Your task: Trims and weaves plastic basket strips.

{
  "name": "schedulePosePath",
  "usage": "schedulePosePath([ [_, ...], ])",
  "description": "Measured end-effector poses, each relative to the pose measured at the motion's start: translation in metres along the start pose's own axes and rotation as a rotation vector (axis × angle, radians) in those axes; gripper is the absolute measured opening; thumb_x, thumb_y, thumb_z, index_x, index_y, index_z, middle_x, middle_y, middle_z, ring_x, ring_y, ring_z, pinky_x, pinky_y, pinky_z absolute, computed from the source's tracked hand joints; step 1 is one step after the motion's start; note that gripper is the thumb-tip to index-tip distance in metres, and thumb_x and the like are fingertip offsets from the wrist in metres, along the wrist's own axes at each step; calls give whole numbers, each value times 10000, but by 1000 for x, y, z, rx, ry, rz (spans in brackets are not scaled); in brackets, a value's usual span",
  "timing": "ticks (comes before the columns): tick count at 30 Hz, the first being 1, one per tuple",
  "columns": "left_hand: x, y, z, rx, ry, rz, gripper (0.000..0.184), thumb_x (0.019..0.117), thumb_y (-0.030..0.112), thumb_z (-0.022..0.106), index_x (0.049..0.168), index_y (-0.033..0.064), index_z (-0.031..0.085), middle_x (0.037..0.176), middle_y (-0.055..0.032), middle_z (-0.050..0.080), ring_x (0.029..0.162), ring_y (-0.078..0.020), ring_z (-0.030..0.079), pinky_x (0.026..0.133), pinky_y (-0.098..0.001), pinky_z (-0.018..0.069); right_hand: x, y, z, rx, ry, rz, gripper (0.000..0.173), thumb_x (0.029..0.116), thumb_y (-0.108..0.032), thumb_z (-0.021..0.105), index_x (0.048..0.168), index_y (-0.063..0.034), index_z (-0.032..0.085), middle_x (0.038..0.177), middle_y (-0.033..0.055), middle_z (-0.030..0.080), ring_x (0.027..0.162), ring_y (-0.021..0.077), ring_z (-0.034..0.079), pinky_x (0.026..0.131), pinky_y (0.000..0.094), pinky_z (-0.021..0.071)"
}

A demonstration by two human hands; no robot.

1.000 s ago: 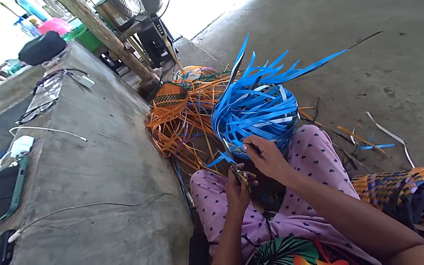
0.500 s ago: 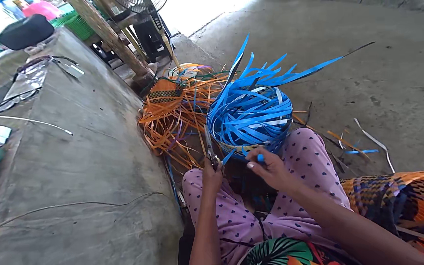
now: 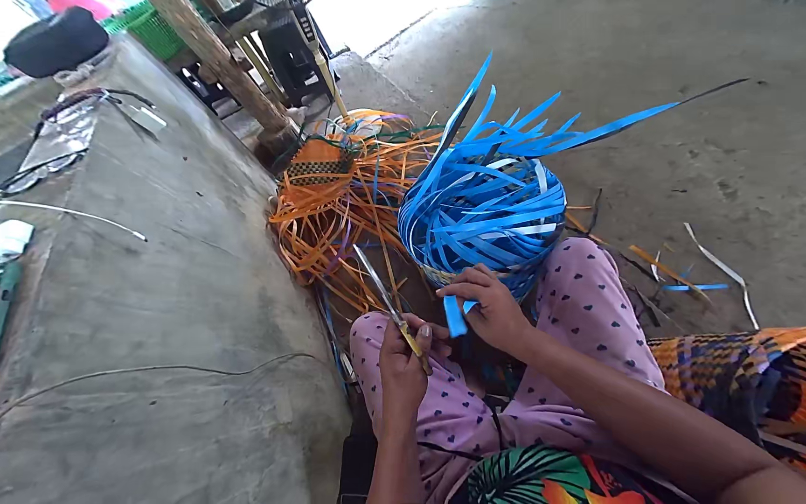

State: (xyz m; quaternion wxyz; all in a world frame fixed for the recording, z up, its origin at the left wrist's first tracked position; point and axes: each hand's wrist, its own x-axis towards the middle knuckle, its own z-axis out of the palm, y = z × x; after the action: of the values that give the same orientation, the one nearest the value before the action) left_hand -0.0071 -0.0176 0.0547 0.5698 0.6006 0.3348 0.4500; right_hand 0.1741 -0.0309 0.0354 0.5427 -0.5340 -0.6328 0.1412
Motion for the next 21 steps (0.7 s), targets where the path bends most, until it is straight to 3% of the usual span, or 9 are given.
schedulePosePath([
  [2,-5,-15,5,134,2,-2,128,973,14,541,1087,-39,569,861,-23,751,701,-102,729,602,-253,609,2,0,-7,67,30,107,222,974,-112,589,1075,17,738,1009,140,733,960,205,675,889,330,547],
  [5,-14,-41,11,242,-90,-16,274,895,9,592,1141,-110,576,914,-52,738,759,-97,726,672,-269,618,6,3,-15,241,54,282,227,1001,-145,590,1084,51,669,904,65,679,747,14,611,686,166,517],
  [8,-16,-57,18,307,-177,-21,392,858,11,592,1214,-140,531,984,-92,730,847,-118,729,769,-288,615,10,-4,-26,397,15,462,175,1026,-140,568,1049,11,655,826,-8,619,597,-25,535,553,137,469],
  [11,-14,-59,23,338,-189,-49,434,868,9,587,1262,-153,508,1028,-116,721,888,-122,730,807,-288,613,11,-9,-29,440,2,510,173,1034,-136,560,1027,1,666,789,-29,607,569,-27,525,539,132,464],
  [15,-14,-58,26,311,-187,-28,441,866,-10,576,1273,-157,490,1029,-107,722,898,-121,731,811,-281,613,7,-1,-21,380,36,405,191,988,-116,551,1080,15,655,790,-25,611,598,-39,522,541,128,443],
  [21,-18,-58,28,302,-200,13,469,860,32,582,1262,-187,478,1012,-119,716,894,-126,731,807,-294,616,8,-10,-24,354,14,384,224,1016,-160,532,987,-3,689,769,-40,597,599,-56,496,556,118,426],
])
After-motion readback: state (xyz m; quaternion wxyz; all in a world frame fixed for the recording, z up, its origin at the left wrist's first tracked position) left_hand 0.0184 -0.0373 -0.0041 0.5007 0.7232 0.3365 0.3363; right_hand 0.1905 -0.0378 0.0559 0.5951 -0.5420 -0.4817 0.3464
